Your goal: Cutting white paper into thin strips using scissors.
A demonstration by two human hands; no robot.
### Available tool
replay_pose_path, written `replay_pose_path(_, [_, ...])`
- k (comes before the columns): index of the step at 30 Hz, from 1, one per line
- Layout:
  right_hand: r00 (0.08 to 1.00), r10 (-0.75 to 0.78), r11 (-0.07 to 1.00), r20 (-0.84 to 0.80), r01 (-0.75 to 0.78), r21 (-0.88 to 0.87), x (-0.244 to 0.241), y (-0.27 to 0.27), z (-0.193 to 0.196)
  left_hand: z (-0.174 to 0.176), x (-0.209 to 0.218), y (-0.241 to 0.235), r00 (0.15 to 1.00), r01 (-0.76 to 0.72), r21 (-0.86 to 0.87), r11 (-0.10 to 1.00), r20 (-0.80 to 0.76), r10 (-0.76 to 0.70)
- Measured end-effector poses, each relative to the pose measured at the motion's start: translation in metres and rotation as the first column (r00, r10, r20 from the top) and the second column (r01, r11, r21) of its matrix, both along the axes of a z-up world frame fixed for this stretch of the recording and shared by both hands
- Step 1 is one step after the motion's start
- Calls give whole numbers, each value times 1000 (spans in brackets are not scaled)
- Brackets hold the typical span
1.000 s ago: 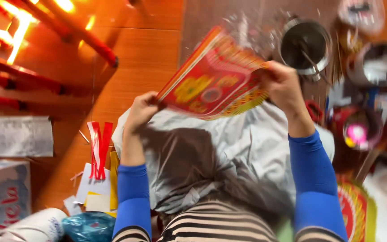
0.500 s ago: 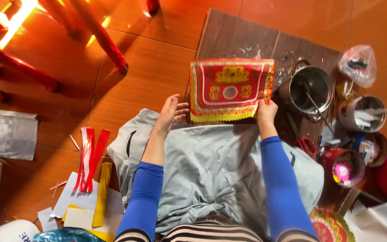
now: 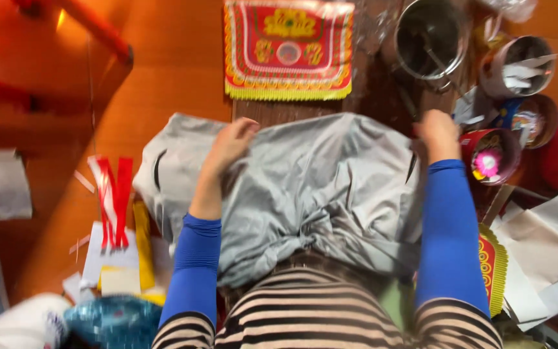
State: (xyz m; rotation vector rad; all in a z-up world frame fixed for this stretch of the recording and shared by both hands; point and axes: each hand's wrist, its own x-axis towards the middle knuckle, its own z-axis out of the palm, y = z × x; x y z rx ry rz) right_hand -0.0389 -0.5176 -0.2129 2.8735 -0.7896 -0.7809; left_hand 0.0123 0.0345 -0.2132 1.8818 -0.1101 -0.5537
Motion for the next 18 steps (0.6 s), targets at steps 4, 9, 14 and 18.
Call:
replay_pose_path(4, [996,-54,998,72,55,-4,-41,-59,-63,12,-82,-29,909,408,50,912,66,-411])
replay_pose_path(9, [995,-26,996,99,17,88,-39,-45,-43,19,-169,-52,590,792,-137,594,-72,-804])
replay_pose_path(14, [930,312,945,197,-324,33,-30,-108,-77,42,-171,-33,829,559,-91,824,64,-555])
replay_pose_path(18, [907,154,946,391,-249,206,-25,-119,-57,57,-168,-12,887,459,-65,886,92,-452])
